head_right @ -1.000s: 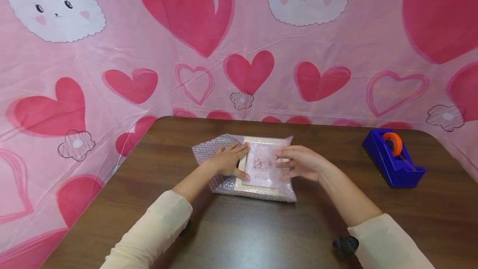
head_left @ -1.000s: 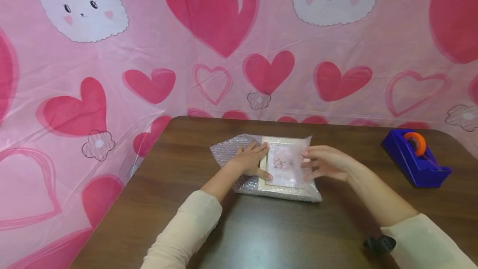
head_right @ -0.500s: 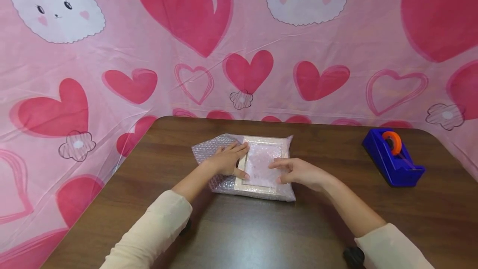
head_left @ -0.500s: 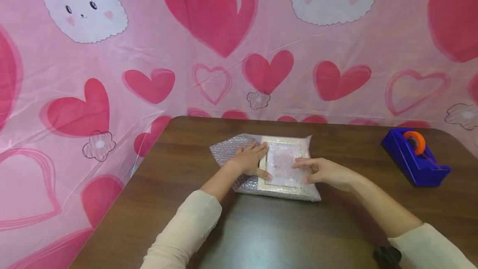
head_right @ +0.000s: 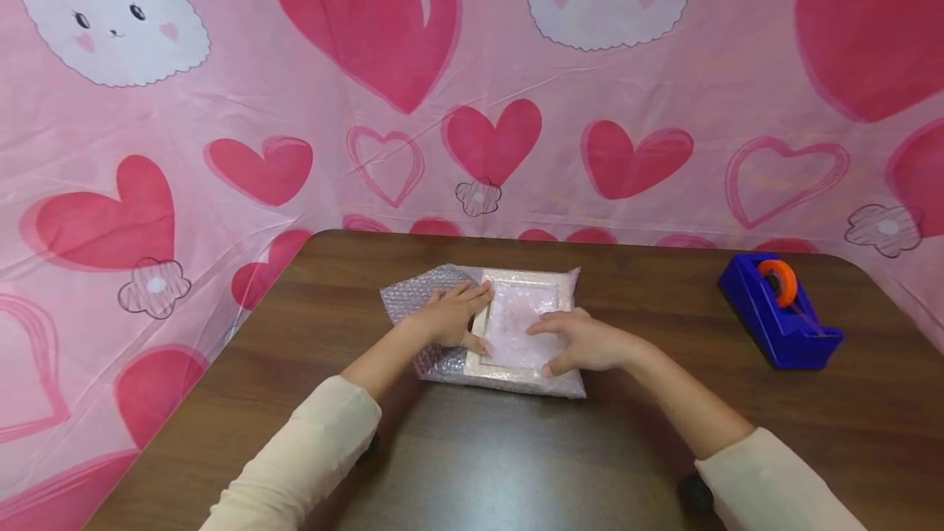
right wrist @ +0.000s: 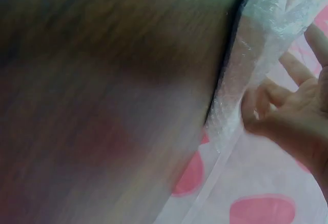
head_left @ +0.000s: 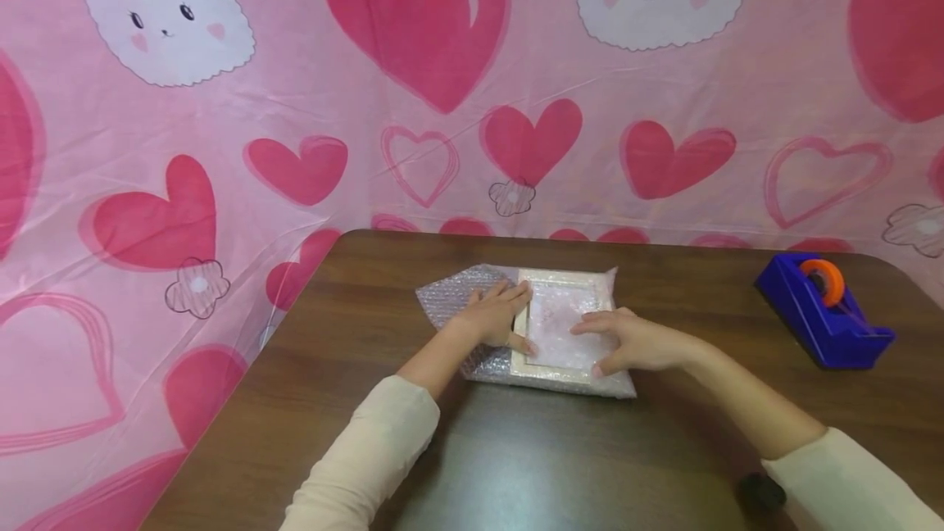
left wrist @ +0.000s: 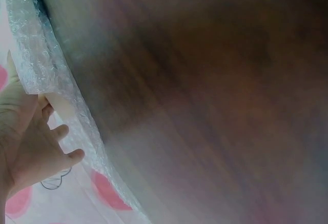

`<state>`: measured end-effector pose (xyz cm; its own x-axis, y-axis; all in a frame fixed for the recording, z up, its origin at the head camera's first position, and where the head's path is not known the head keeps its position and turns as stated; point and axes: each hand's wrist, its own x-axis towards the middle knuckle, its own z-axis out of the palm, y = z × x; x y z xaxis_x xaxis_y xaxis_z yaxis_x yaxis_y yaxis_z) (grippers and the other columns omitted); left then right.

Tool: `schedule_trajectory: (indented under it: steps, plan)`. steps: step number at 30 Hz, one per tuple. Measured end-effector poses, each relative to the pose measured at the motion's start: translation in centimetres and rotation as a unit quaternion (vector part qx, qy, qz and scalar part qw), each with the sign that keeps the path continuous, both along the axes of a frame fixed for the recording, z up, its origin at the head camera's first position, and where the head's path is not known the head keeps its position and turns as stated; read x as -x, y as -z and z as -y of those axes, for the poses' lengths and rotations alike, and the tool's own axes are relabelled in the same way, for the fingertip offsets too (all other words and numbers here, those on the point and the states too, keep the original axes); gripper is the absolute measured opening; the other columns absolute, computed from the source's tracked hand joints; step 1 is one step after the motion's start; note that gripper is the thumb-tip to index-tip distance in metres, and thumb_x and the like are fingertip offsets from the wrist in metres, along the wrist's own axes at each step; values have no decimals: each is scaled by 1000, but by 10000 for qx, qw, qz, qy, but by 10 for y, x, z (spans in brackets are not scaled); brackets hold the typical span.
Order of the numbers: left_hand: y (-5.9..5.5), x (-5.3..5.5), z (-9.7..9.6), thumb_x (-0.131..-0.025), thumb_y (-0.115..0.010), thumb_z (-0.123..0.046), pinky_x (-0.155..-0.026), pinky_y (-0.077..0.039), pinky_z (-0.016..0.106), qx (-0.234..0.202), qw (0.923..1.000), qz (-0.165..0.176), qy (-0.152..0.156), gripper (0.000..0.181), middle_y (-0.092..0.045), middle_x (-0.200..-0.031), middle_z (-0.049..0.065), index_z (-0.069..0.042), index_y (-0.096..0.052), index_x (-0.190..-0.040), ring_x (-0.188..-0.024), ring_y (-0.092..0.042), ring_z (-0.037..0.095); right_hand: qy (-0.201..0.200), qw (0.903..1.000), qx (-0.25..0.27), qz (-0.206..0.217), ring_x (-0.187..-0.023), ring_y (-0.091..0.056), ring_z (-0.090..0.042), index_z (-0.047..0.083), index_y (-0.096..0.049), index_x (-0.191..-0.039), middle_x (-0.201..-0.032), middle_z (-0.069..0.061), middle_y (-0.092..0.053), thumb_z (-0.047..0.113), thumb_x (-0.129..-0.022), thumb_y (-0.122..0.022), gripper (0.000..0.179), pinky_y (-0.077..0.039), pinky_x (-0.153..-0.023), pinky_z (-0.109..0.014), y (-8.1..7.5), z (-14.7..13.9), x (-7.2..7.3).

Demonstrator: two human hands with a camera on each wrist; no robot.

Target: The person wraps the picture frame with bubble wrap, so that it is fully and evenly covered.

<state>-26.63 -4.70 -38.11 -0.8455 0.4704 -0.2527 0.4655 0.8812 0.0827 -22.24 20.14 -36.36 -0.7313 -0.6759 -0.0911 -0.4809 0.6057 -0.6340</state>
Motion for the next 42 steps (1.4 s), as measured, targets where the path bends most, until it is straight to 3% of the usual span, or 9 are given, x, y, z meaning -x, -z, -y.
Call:
schedule_trajectory:
  steps: [6, 13, 19, 29, 34, 38, 42]
  plan:
    - [0, 0, 0, -72, -59, -67, -108, -9, 54, 16, 10000, -10, 14, 102, -2, -154, -8, -23, -10, -150, -140, 1, 22, 216, 9945, -876, -541, -128, -12, -50, 12, -46, -137, -146, -24, -24, 51, -74, -70, 78, -17, -84, -78, 4, 2, 0]
    - [0, 1, -1, -72, -59, -67, -108, -9, 55, -9, 10000, -1, -5, 101, -2, -154, -7, -22, -10, -150, -140, 0, 22, 42, 9907, -1336, -256, -132, 4, -49, 13, -31, -145, -150, -25, -7, 56, -76, -65, 88, -7, -89, -78, 9, 1, 9]
    - [2, 2, 0, -73, -60, -66, -108, -9, 55, -59, 10000, 24, -5, 101, -2, -154, -8, -22, -10, -150, -140, 0, 22, 27, 9859, -1676, -29, -134, 8, -44, 18, -27, -146, -152, -20, -3, 61, -75, -63, 91, -2, -92, -76, 8, 1, 13]
    - [2, 5, 2, -73, -60, -67, -107, -10, 56, -184, 9998, 94, 53, 102, -3, -154, -7, -21, -11, -149, -140, 0, 23, -36, 9775, -2099, -206, -135, 5, -44, 22, -28, -146, -153, -17, -5, 65, -74, -58, 89, -3, -92, -75, 7, 6, 12]
    - [1, 5, 10, -77, -60, -62, -107, -10, 56, -460, 9987, 158, 143, 96, -4, -154, -7, -21, -13, -149, -140, -1, 23, -63, 9755, -2187, -208, -135, 5, -44, 21, -27, -146, -153, -18, -5, 67, -74, -58, 91, -3, -92, -75, 4, 10, 11]
    - [-2, 5, 18, -83, -56, -56, -105, -12, 59, -942, 9954, 85, 137, 85, -10, -154, -1, -18, -18, -149, -139, -7, 26, -56, 9750, -2214, -199, -134, 4, -45, 20, -28, -146, -153, -18, -5, 67, -74, -58, 92, -4, -91, -76, 0, 12, 10]
    - [-6, 6, 28, -90, -54, -46, -105, -16, 59, -1589, 9869, -167, -234, 74, -22, -151, 8, -9, -25, -146, -137, -18, 28, -6, 9761, -2169, -103, -134, 5, -45, 19, -28, -146, -153, -18, -4, 66, -73, -59, 92, -3, -91, -76, -2, 10, 9]
